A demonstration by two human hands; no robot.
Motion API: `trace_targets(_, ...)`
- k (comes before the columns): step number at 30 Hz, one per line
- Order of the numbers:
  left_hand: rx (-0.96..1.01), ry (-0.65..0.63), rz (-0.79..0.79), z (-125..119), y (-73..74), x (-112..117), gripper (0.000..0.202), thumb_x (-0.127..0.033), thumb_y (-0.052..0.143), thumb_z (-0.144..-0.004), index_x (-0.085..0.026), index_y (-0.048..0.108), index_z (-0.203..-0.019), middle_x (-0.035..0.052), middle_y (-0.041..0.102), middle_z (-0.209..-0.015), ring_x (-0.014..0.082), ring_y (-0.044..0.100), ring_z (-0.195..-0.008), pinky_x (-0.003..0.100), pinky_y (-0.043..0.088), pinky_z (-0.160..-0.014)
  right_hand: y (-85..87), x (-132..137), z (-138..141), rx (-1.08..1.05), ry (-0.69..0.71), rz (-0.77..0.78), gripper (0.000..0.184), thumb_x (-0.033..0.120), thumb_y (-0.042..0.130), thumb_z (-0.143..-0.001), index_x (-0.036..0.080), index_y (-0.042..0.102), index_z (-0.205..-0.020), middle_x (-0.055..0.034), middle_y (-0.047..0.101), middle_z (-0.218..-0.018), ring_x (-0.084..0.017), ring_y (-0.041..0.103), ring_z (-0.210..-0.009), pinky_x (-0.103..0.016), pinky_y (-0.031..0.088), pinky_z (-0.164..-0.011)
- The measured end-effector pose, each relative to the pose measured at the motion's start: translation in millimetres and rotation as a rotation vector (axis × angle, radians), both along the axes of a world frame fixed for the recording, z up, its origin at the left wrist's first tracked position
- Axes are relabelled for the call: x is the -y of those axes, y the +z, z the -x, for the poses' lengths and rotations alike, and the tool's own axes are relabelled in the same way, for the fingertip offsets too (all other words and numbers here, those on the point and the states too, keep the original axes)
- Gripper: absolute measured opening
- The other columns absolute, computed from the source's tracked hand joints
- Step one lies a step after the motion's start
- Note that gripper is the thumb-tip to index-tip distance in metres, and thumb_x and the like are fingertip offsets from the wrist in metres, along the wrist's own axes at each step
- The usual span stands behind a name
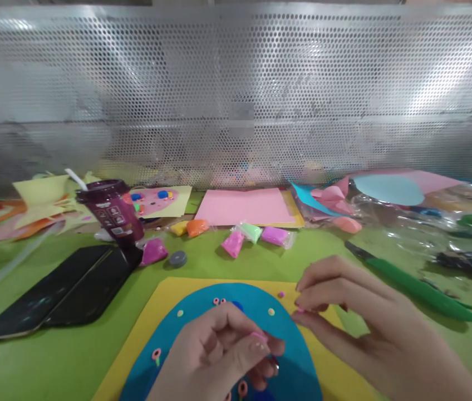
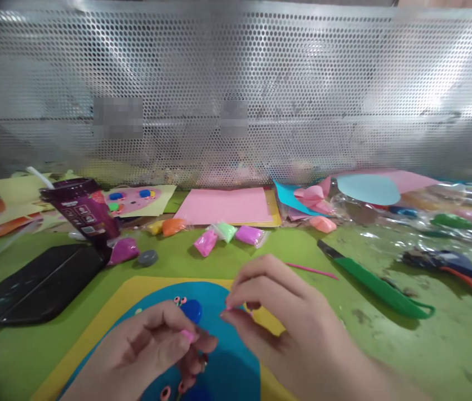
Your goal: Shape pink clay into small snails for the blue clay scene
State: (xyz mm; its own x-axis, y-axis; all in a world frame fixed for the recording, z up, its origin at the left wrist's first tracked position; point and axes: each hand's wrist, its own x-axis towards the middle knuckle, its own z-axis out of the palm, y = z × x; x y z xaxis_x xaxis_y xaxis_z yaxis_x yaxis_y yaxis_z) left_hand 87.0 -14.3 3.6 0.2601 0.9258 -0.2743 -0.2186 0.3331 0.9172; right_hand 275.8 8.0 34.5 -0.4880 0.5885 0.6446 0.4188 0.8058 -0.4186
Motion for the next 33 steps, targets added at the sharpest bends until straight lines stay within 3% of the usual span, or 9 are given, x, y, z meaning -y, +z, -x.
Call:
trace_targets(4,0.056,0.022,-0.010,-1,0.1,-1,0.033,-0.044,0.076,-0.059,-0.017,0.057,-0.062,0.0017,0.072,-0.067,0.0113,0.061,-0.054,0.022,0.046,-0.053,12.7,2,-2,0.078,-0.020,-0.014,0.017,0.005,0.053,-0.082,0.018,0.061,-0.088,-0.0027,0.056,-0.090,-0.009,0.057,-0.079,-0.015,0.049,-0.067)
trace_targets(8,0.050,0.038,-0.052,-1,-0.6,-2,0.029,-0.040,0.073,-0.066,-0.016,0.057,-0.063,0.0013,0.072,-0.068,0.0104,0.060,-0.051,0.021,0.047,-0.052,15.3,3,-3,0.154,0.001,-0.040,0.010,0.009,0.056,-0.083,0.017,0.061,-0.083,-0.0031,0.056,-0.086,-0.011,0.056,-0.078,-0.020,0.048,-0.067)
trace_targets(13,-0.011,0.062,-0.170,1,-1.9,-3,0.022,-0.034,0.067,-0.075,-0.015,0.059,-0.065,0.0011,0.070,-0.067,0.0086,0.058,-0.051,0.019,0.047,-0.053,6.0,-9,-8,0.410,0.012,0.072,0.013,0.006,0.056,-0.081,0.018,0.062,-0.081,-0.0051,0.055,-0.095,-0.015,0.058,-0.079,-0.026,0.049,-0.067)
trace_targets(16,0.014,0.046,-0.152,0,-2.6,-4,0.021,-0.034,0.067,-0.074,-0.016,0.058,-0.065,0.0021,0.072,-0.074,0.0090,0.059,-0.052,0.020,0.047,-0.051,-7.3,-16,-12,0.593,0.018,0.169,0.021,0.000,0.054,-0.078,0.019,0.063,-0.079,-0.0043,0.055,-0.105,-0.013,0.060,-0.074,-0.024,0.049,-0.063)
trace_targets(19,0.038,0.017,-0.113,-1,-1.8,-4,0.023,-0.036,0.068,-0.073,-0.016,0.058,-0.066,0.0014,0.071,-0.071,0.0089,0.059,-0.052,0.019,0.046,-0.049,-25.0,-18,-16,0.508,0.071,0.163,0.019,0.005,0.051,-0.083,0.019,0.063,-0.081,-0.0051,0.054,-0.104,-0.013,0.058,-0.076,-0.021,0.048,-0.060)
trace_targets(26,0.021,0.005,-0.080,0,0.4,-3,0.023,-0.037,0.068,-0.072,-0.017,0.057,-0.067,0.0004,0.071,-0.070,0.0082,0.060,-0.053,0.018,0.043,-0.050,-53.7,-29,-24,0.402,0.265,0.004,0.016,0.017,0.051,-0.091,0.020,0.064,-0.099,-0.0087,0.053,-0.117,-0.021,0.046,-0.103,-0.035,0.045,-0.084)
trace_targets(29,0.008,0.003,-0.047,1,0.8,-1,0.024,-0.038,0.069,-0.071,-0.017,0.058,-0.067,0.0005,0.071,-0.071,0.0085,0.060,-0.053,0.019,0.042,-0.050,-53.4,-27,-26,0.383,0.242,0.053,0.019,0.019,0.049,-0.092,0.022,0.063,-0.103,-0.0080,0.051,-0.121,-0.021,0.044,-0.108,-0.034,0.045,-0.086)
trace_targets(33,0.027,0.000,-0.011,-1,5.2,-1,0.027,-0.042,0.071,-0.068,-0.018,0.059,-0.066,-0.0004,0.071,-0.069,0.0086,0.060,-0.055,0.019,0.044,-0.054,-36.4,-20,-27,0.388,0.160,0.158,0.019,0.017,0.049,-0.091,0.023,0.064,-0.100,-0.0062,0.053,-0.116,-0.018,0.051,-0.105,-0.029,0.048,-0.085)
